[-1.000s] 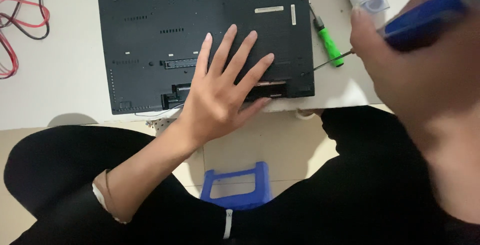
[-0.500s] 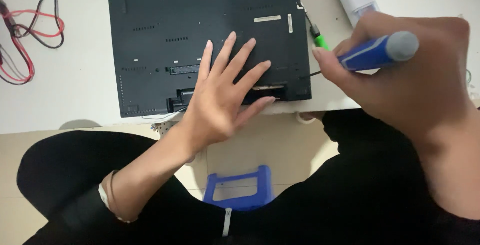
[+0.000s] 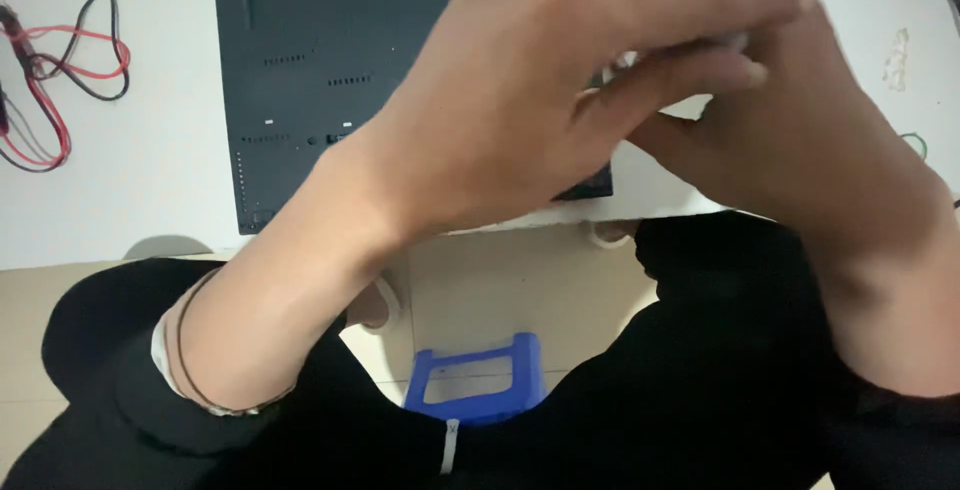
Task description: The person unscrews screws from the bottom cover of a laptop using a screwdriver, swapping bits from a small bit case, then pries the cover loose and lifts it off the laptop body, setting it on the work table.
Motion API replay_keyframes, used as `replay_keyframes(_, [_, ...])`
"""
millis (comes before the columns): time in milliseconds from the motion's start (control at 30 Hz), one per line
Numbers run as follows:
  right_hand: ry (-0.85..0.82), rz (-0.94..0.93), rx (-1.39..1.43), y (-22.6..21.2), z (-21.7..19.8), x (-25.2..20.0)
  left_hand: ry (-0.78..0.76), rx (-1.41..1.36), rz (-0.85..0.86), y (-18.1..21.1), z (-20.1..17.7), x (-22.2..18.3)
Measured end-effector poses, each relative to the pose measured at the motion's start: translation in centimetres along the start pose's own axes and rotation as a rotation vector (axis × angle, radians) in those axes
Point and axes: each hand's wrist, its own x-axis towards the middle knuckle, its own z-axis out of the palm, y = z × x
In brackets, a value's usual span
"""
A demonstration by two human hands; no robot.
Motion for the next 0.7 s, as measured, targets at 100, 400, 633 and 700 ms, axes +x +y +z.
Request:
replay_keyframes(100, [-0.056, -0.081, -0.004, 0.4, 0.3, 0.2, -0.056, -0.040, 0.012, 0.2, -1.1, -0.1])
replay_keyframes(400, [0.082, 0.147, 0.028, -2.4, -1.7, -0.5, 0.224, 0.165, -0.051, 0.4, 1.4, -0.2])
replay_keyframes(633, [0.151, 0.072, 0.071, -3.5, -1.9, -1.1, 0.249, 0.268, -0.077, 0.9, 1.4, 0.5])
replay_keyframes(700, [0.070, 0.159, 0.126, -4.1, -2.4, -1.0, 0.242, 0.252, -0.075, 0.6, 0.9, 0.3])
